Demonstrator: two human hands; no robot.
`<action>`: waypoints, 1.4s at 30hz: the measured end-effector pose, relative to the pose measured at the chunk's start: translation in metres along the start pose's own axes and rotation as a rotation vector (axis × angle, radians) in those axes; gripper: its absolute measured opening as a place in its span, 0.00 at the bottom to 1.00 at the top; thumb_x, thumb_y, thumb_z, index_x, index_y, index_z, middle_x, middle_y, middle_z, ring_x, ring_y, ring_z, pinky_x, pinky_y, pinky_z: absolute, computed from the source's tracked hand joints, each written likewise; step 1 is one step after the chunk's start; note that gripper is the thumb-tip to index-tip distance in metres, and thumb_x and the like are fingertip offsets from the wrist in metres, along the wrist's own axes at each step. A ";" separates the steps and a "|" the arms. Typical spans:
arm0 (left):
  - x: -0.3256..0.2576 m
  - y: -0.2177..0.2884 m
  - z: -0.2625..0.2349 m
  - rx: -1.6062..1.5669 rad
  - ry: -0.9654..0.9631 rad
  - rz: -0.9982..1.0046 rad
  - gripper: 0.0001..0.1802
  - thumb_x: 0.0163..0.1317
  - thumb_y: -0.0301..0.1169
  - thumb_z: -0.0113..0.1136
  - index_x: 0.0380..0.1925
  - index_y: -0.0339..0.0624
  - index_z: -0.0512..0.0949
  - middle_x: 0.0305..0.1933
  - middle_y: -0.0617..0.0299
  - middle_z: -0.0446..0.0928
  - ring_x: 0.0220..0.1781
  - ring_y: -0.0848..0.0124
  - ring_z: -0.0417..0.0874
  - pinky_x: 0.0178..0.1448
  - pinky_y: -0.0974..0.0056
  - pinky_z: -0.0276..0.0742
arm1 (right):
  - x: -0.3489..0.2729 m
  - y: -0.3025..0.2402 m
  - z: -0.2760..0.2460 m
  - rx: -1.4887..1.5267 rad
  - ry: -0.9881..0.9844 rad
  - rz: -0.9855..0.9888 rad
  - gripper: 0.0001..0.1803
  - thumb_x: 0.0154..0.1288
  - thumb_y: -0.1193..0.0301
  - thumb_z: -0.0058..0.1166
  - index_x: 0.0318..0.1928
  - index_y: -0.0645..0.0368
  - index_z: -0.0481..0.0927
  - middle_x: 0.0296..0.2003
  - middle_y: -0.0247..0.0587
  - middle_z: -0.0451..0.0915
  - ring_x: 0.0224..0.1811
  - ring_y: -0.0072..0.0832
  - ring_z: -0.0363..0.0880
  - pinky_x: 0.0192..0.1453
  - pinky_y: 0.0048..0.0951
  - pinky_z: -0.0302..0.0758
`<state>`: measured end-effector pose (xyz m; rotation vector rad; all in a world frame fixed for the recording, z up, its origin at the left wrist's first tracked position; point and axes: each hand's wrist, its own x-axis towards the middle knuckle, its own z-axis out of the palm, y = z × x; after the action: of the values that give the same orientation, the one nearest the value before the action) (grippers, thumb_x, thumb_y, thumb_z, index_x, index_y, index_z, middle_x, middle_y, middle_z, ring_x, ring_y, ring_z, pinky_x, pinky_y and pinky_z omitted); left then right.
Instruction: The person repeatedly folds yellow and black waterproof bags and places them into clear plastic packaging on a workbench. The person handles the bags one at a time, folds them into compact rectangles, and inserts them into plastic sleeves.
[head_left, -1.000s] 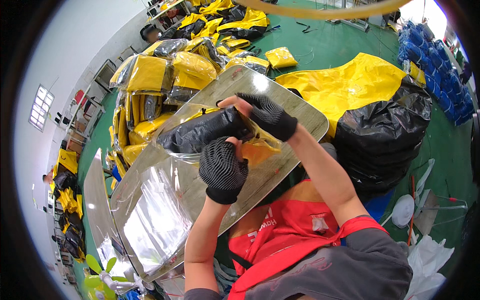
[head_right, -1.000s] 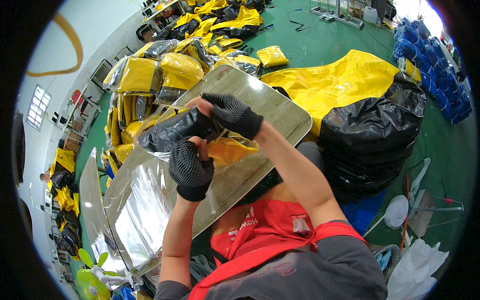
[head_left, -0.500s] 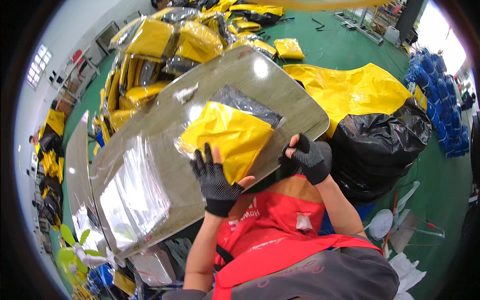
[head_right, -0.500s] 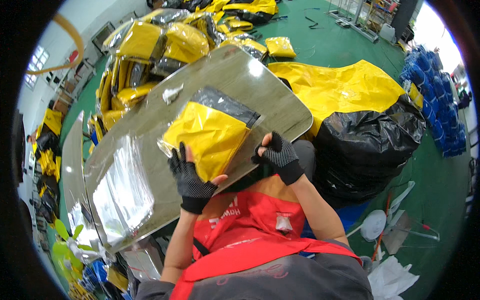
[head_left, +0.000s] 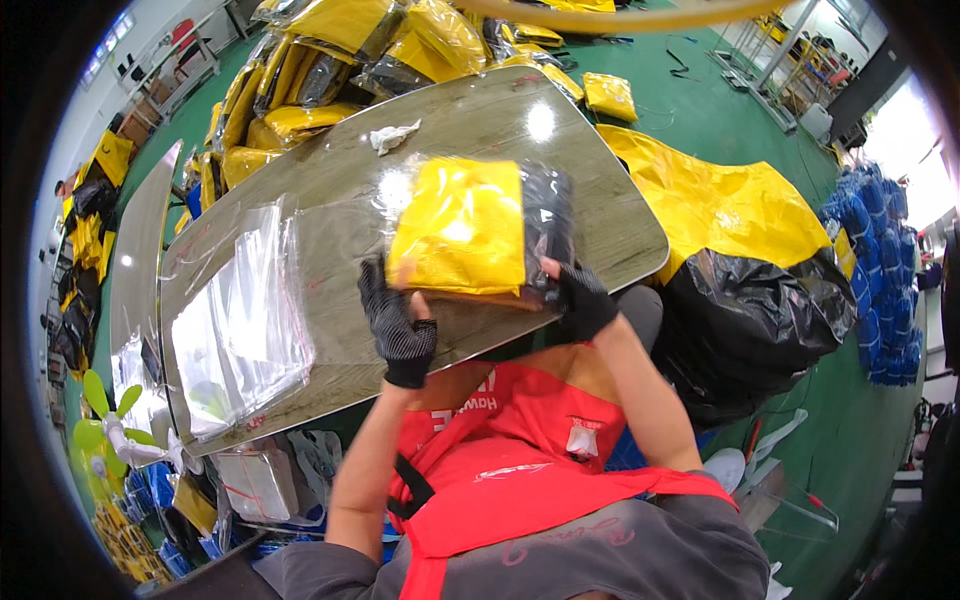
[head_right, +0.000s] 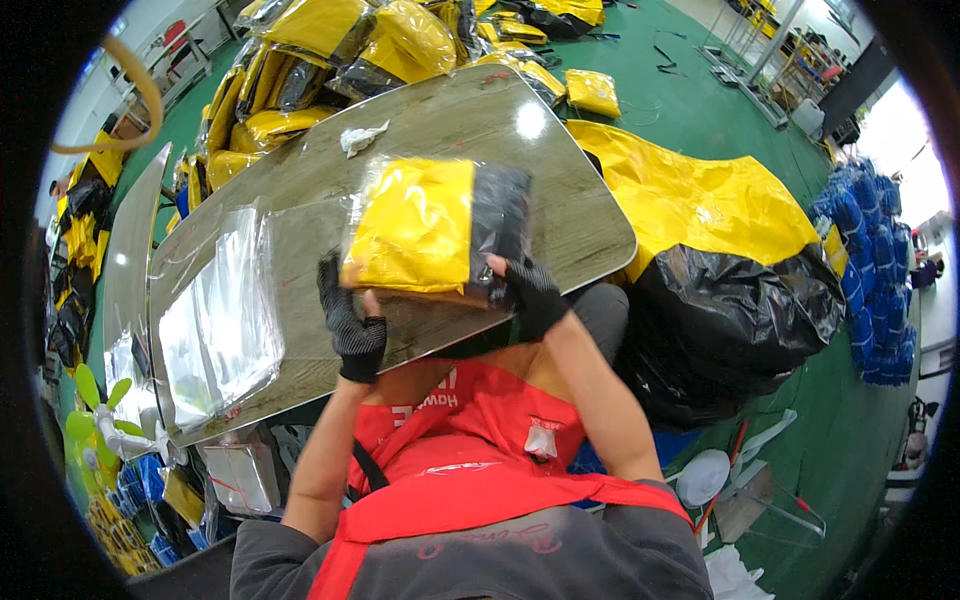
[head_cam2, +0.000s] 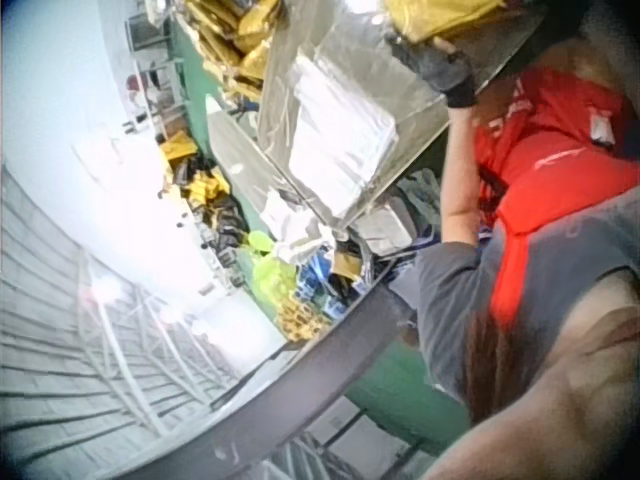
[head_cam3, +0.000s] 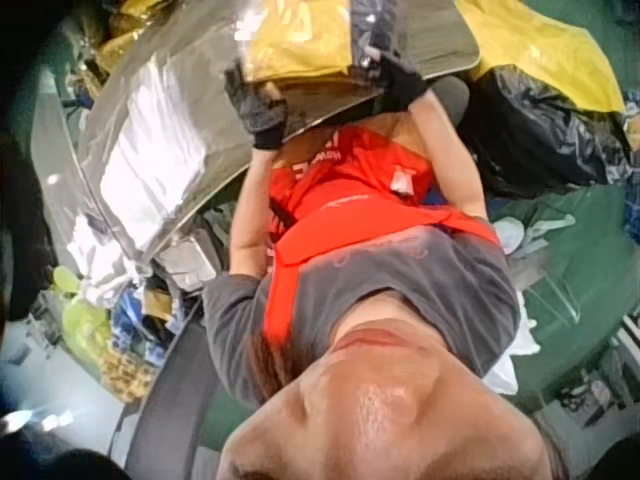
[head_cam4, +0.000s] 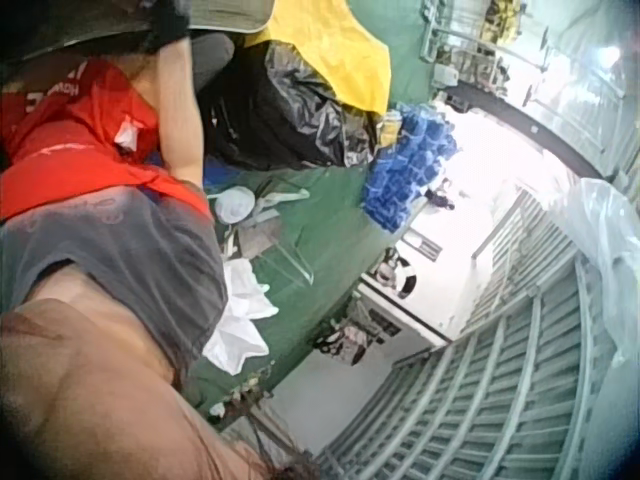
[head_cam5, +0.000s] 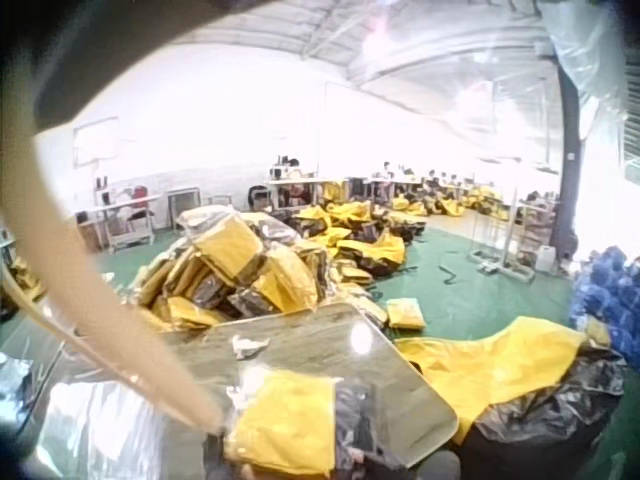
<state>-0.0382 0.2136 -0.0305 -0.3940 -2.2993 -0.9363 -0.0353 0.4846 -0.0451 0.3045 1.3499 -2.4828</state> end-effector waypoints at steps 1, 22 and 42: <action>-0.010 0.008 0.011 -0.260 0.260 -0.260 0.30 0.61 0.28 0.56 0.64 0.40 0.65 0.69 0.45 0.62 0.72 0.52 0.61 0.76 0.54 0.46 | -0.013 0.017 0.012 0.238 -0.032 -0.014 0.24 0.65 0.62 0.59 0.56 0.63 0.74 0.47 0.38 0.81 0.46 0.26 0.80 0.51 0.28 0.77; -0.036 -0.010 -0.080 -1.155 -0.470 -1.000 0.30 0.63 0.41 0.61 0.61 0.37 0.68 0.54 0.58 0.77 0.51 0.69 0.79 0.57 0.63 0.75 | -0.094 0.049 0.028 -0.239 0.163 -0.249 0.26 0.61 0.71 0.62 0.59 0.65 0.71 0.51 0.37 0.78 0.52 0.23 0.75 0.58 0.25 0.70; -0.132 0.016 -0.108 -0.956 -0.597 -0.826 0.36 0.52 0.35 0.72 0.60 0.37 0.68 0.58 0.56 0.74 0.58 0.66 0.76 0.62 0.61 0.71 | -0.150 0.097 0.011 -0.628 0.093 -0.172 0.50 0.54 0.63 0.70 0.70 0.62 0.53 0.63 0.41 0.69 0.65 0.32 0.67 0.67 0.34 0.65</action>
<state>0.1168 0.1436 -0.0465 -0.0591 -2.3633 -2.6482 0.1390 0.4493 -0.0667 0.1613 2.1737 -2.0367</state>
